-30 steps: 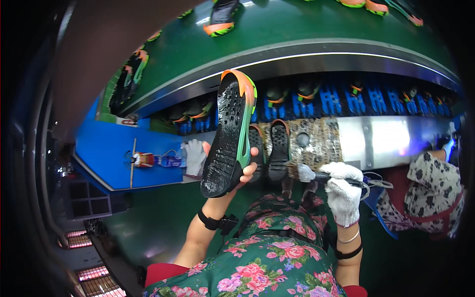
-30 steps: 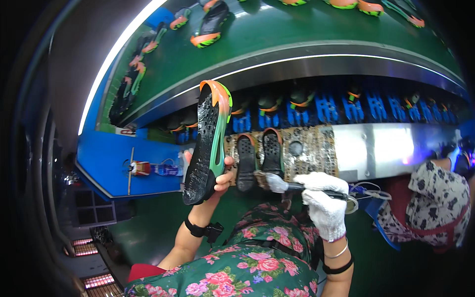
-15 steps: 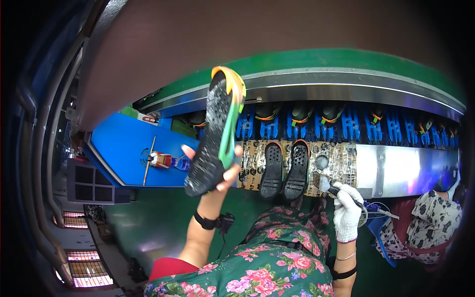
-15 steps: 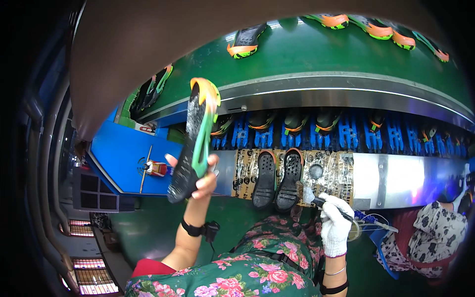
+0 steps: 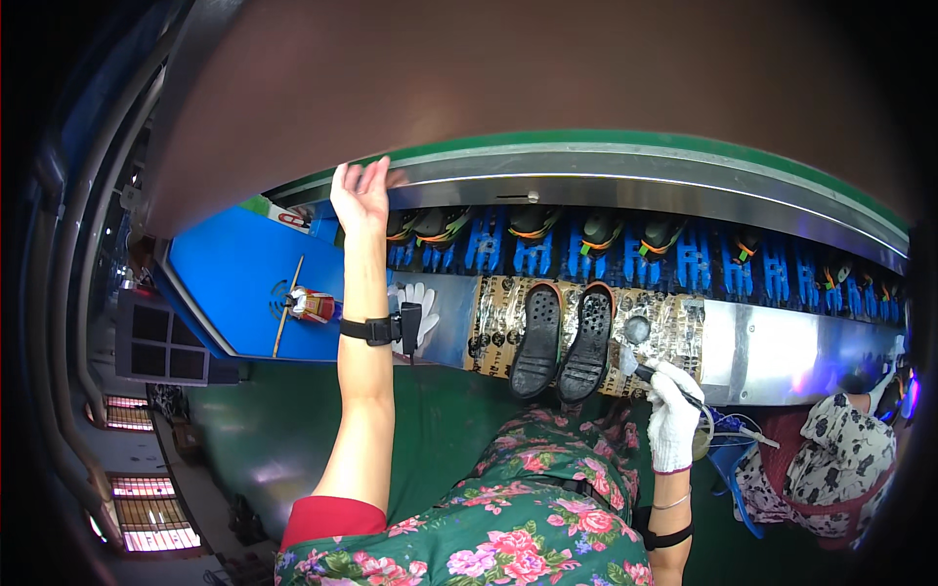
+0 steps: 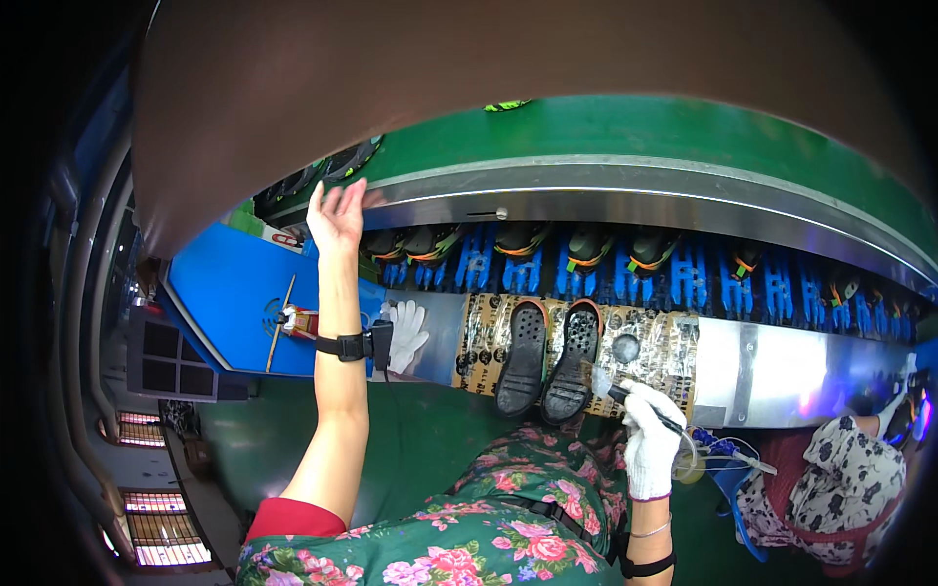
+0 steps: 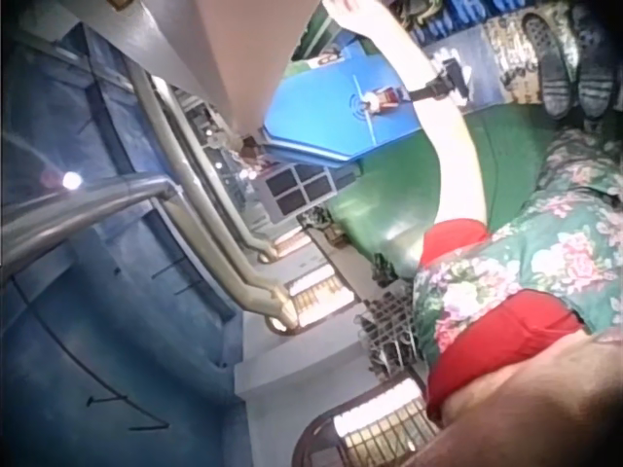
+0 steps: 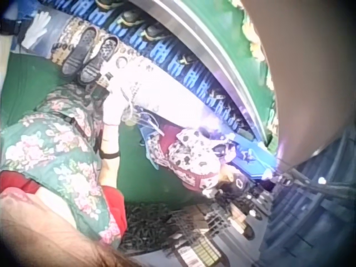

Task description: Applying adhesive to the bottom of various shoe outsoles using a brush tool.

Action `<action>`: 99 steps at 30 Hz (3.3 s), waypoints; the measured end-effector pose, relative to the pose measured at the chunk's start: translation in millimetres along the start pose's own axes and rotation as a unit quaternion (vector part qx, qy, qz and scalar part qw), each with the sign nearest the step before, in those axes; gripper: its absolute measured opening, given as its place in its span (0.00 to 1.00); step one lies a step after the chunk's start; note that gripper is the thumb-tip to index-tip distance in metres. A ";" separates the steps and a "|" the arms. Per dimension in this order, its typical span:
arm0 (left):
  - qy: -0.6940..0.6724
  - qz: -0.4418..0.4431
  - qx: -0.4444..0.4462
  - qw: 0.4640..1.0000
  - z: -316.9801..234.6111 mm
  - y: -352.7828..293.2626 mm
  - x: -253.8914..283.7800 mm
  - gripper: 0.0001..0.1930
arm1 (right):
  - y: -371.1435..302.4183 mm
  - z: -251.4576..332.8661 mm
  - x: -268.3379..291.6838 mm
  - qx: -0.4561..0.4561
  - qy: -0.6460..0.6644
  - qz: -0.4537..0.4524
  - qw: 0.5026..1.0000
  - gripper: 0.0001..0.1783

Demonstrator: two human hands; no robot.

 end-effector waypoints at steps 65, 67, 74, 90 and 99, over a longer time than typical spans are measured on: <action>-0.219 0.301 0.513 0.773 217.3 -456.3 -38.2 0.52 | -69.9 179.4 -116.7 0.427 -0.254 0.151 0.854 0.13; 0.055 0.291 0.478 0.827 223.4 -459.9 -27.2 0.55 | -73.8 173.4 -121.5 0.421 -0.258 0.162 0.854 0.13; -0.083 0.299 0.503 0.806 236.3 -450.1 -11.8 0.57 | -91.1 155.4 -126.8 0.416 -0.263 0.191 0.849 0.13; 0.029 0.350 0.461 0.815 268.2 -431.1 28.6 0.56 | -80.7 115.9 -103.2 0.361 -0.251 0.176 0.881 0.14; 0.116 0.381 0.377 0.836 260.0 -419.9 9.2 0.52 | -77.6 133.7 -97.6 0.531 -0.249 0.166 0.793 0.20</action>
Point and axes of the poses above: each hand's wrist, its own y-axis towards the middle knuckle, its own x-axis out of the back of the hand, z = x × y, the point moved 9 cm from there along y, towards the middle knuckle, and after that the axes turned 3 degrees about -z, right-handed, at the moved point
